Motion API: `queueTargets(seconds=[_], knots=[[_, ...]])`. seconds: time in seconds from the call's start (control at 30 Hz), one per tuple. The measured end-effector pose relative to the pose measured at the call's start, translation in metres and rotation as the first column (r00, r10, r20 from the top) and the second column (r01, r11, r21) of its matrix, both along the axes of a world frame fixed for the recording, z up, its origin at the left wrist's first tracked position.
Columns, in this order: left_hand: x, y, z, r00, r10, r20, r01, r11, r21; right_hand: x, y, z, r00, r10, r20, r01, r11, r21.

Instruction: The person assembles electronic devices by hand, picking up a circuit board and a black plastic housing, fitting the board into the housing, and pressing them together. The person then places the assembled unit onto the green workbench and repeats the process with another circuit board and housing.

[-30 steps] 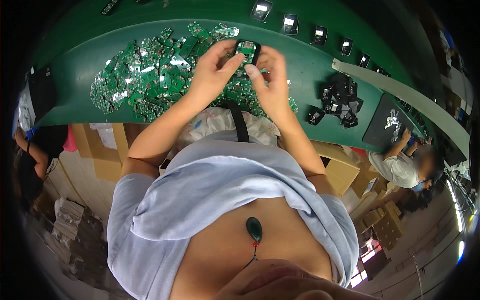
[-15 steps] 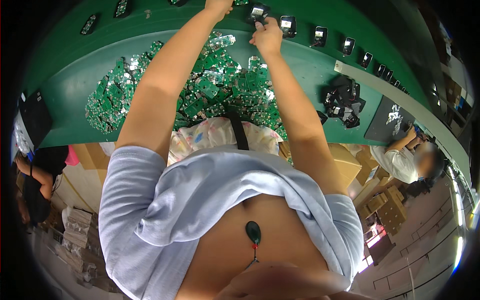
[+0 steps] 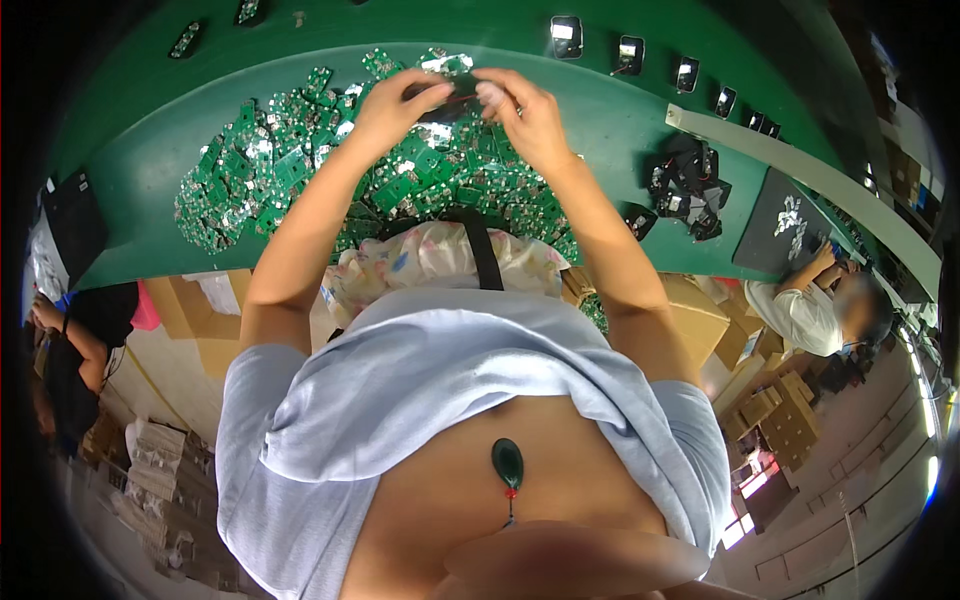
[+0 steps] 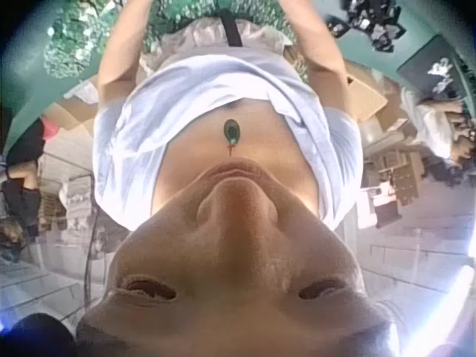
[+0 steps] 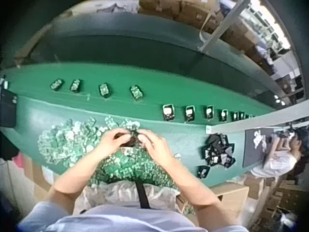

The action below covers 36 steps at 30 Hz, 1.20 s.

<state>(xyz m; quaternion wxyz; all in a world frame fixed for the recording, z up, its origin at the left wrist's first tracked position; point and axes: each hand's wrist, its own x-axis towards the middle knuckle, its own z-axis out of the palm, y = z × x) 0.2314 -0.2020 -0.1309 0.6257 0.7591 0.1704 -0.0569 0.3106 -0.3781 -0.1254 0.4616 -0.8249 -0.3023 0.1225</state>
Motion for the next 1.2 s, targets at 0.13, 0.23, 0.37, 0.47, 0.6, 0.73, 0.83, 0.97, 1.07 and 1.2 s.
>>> queueTargets(seconds=[0.13,0.23,0.37,0.47,0.6,0.73,0.83,0.97,1.07,1.2], knots=[[-0.035,0.016,0.001,0.994,0.111,-0.021,-0.106,0.983,0.152,0.018,0.021,-0.025,0.892,0.067,0.446,0.062,0.961,-0.268],[-0.047,0.014,0.006,0.997,0.068,-0.041,-0.068,0.998,-0.011,0.021,0.037,-0.042,0.819,0.397,0.414,-0.07,0.786,-0.615],[-0.051,0.004,0.022,0.989,0.074,-0.13,-0.084,0.994,-0.068,0.013,0.035,-0.063,0.852,0.297,0.431,-0.027,0.847,-0.53],[-0.049,-0.01,0.034,0.993,0.073,-0.092,-0.088,0.982,-0.169,0.004,0.008,-0.054,0.951,0.142,0.275,0.016,0.865,-0.501],[-0.048,-0.03,0.034,0.983,0.156,-0.098,-0.183,0.884,-0.429,-0.027,-0.032,-0.024,0.92,-0.321,-0.226,0.286,0.942,-0.174],[-0.045,-0.059,0.045,0.998,0.011,-0.063,-0.045,0.824,-0.564,-0.067,-0.051,0.008,0.698,-0.156,-0.699,0.469,0.837,0.281],[-0.045,-0.078,0.063,0.992,-0.124,-0.022,0.081,0.765,-0.639,-0.081,-0.069,0.034,0.545,-0.004,-0.838,0.563,0.742,0.363],[-0.048,-0.083,0.087,0.963,-0.271,-0.002,0.268,0.952,-0.146,-0.086,-0.087,0.049,0.515,0.152,-0.844,0.489,0.756,0.435],[-0.054,-0.087,0.102,0.877,-0.44,0.192,0.42,0.897,0.136,-0.082,-0.101,0.069,0.845,-0.016,-0.534,0.267,0.878,0.396],[-0.064,-0.099,0.125,0.823,-0.524,0.22,0.438,0.831,0.342,-0.086,-0.118,0.102,0.979,-0.029,-0.203,0.054,0.991,0.119]])
